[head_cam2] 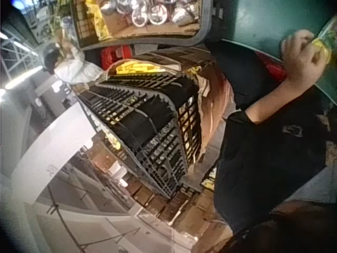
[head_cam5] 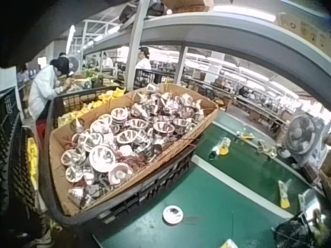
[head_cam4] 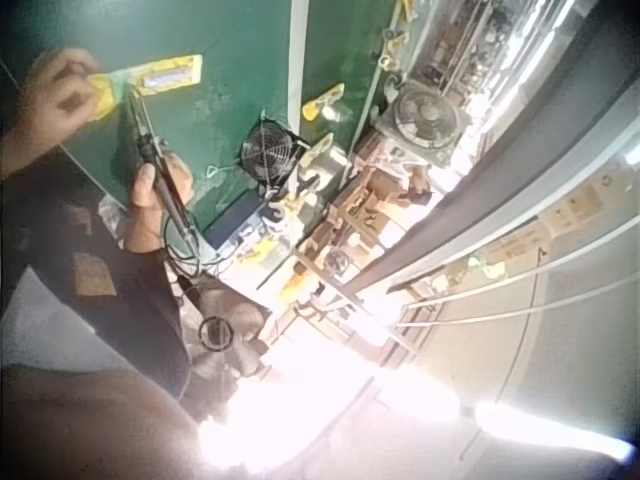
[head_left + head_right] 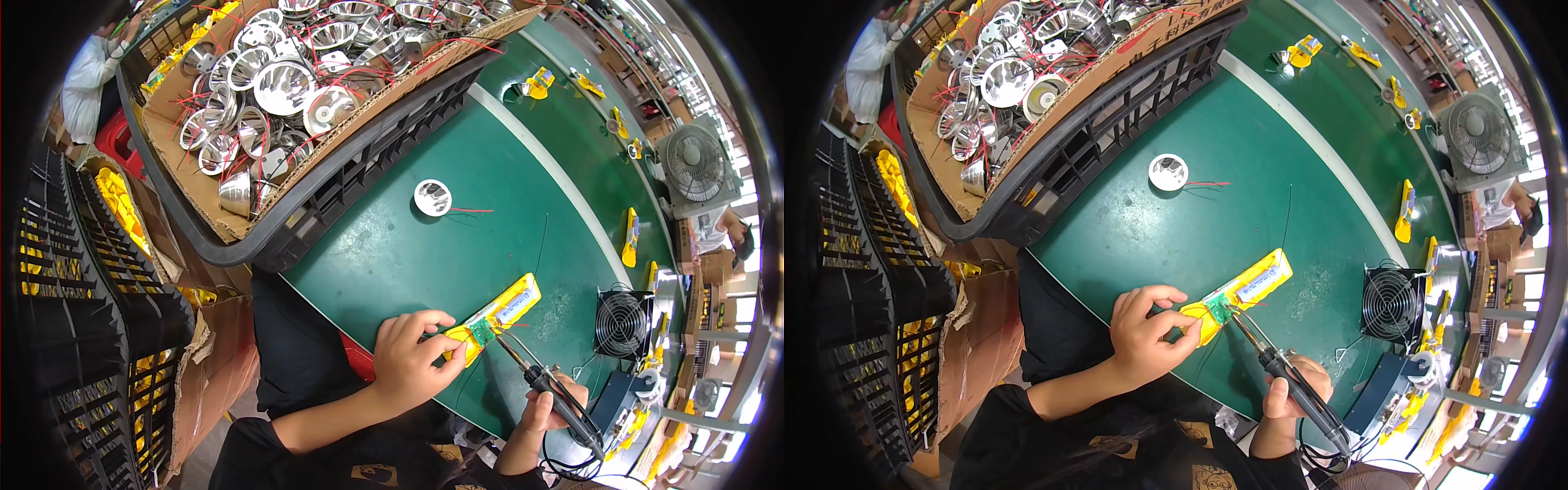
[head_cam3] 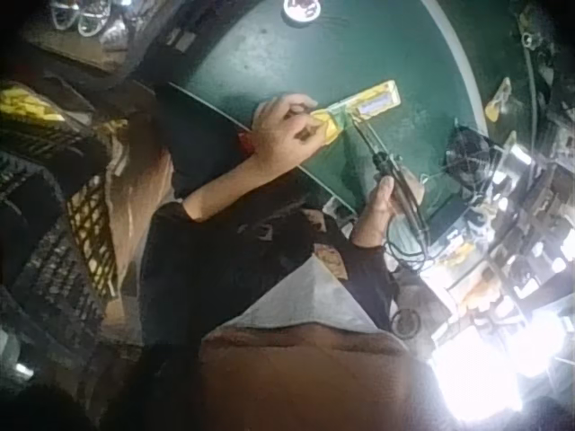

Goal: The person solders wires and circuit boards inside flashlight casings using a soldering iron, places the assembled flashlights onto a conveyor belt, and takes reflectors from a crate.

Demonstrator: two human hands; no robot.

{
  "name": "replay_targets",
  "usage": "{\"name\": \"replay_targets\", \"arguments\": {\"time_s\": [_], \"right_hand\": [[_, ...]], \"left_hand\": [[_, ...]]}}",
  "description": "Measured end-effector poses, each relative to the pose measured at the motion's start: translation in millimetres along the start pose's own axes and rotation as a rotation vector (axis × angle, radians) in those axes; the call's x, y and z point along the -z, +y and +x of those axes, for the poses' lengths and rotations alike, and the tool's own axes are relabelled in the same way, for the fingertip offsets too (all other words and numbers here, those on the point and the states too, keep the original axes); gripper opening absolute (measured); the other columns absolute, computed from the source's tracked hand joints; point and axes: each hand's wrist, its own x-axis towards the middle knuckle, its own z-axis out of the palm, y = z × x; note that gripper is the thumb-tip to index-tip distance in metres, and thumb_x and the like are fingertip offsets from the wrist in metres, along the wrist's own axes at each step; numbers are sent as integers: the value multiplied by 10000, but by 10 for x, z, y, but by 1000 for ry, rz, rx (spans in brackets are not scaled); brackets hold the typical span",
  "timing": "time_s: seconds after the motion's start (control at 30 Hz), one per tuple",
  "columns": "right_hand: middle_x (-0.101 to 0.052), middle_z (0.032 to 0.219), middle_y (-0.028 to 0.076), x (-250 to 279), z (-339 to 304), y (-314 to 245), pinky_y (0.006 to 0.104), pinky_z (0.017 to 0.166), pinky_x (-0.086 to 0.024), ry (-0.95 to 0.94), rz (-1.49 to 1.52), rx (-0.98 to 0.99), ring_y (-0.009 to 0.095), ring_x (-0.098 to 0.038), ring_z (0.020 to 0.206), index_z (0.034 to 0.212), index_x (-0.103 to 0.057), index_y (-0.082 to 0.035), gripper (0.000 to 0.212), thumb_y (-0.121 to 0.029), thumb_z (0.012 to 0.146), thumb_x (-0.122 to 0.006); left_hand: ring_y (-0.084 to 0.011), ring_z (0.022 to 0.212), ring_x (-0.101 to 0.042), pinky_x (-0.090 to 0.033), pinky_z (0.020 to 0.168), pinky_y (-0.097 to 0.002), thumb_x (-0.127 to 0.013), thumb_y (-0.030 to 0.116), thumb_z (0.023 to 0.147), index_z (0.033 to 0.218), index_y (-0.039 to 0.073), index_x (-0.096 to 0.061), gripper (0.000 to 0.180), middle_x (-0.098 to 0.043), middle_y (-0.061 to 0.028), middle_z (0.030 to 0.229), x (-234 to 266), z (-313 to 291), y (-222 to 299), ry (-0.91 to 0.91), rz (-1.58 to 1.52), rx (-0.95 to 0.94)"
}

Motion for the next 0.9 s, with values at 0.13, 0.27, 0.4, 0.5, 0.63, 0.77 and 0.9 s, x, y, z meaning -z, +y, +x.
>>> {"name": "replay_targets", "arguments": {"time_s": [0.13,0.27,0.4,0.5,0.63,0.77,0.9], "right_hand": [[-462,428,48,12,-16,28,269,382,-431,24,50,-8,159,-458,342,594,-439,15,248,-170,697,-566],[-472,439,53,52,-6,49,272,389,-439,-8,66,24,159,-466,349,623,-436,27,229,-149,701,-559],[-474,441,54,73,-10,70,274,398,-447,-20,81,22,161,-468,350,622,-435,29,229,-146,703,-557],[-479,444,56,74,-5,79,276,405,-453,-26,72,34,162,-472,354,627,-436,32,226,-142,700,-561],[-475,436,53,27,3,56,281,410,-457,55,70,-2,163,-470,350,608,-450,24,220,-146,694,-560],[-468,422,49,72,6,58,281,408,-456,-6,43,-4,166,-463,340,551,-468,11,230,-157,684,-555],[-448,430,-13,125,-55,35,302,586,-455,-44,-12,-82,138,-483,443,731,-446,-24,320,-305,740,-599]], "left_hand": [[-132,639,-497,-374,571,-275,-676,76,589,650,107,-574,122,-546,-6,848,84,2,19,-17,-45,-21],[-133,633,-507,-404,503,-254,-634,72,685,784,57,-584,112,-534,-46,826,212,93,58,-149,-207,231],[-169,625,-505,-403,525,-286,-615,102,719,842,52,-548,148,-538,-49,775,289,219,75,-328,-80,234],[-190,625,-504,-389,569,-311,-621,132,717,825,63,-527,159,-538,-33,723,334,246,139,-395,42,222],[-182,626,-511,-370,606,-320,-616,141,724,813,80,-521,143,-550,-10,683,365,177,146,-387,159,184],[-185,620,-513,-370,598,-326,-613,132,724,800,81,-523,129,-566,-2,675,400,181,165,-448,120,237],[-178,600,-501,-358,604,-317,-617,111,715,777,84,-560,88,-577,1,671,365,158,122,-347,47,171]]}}
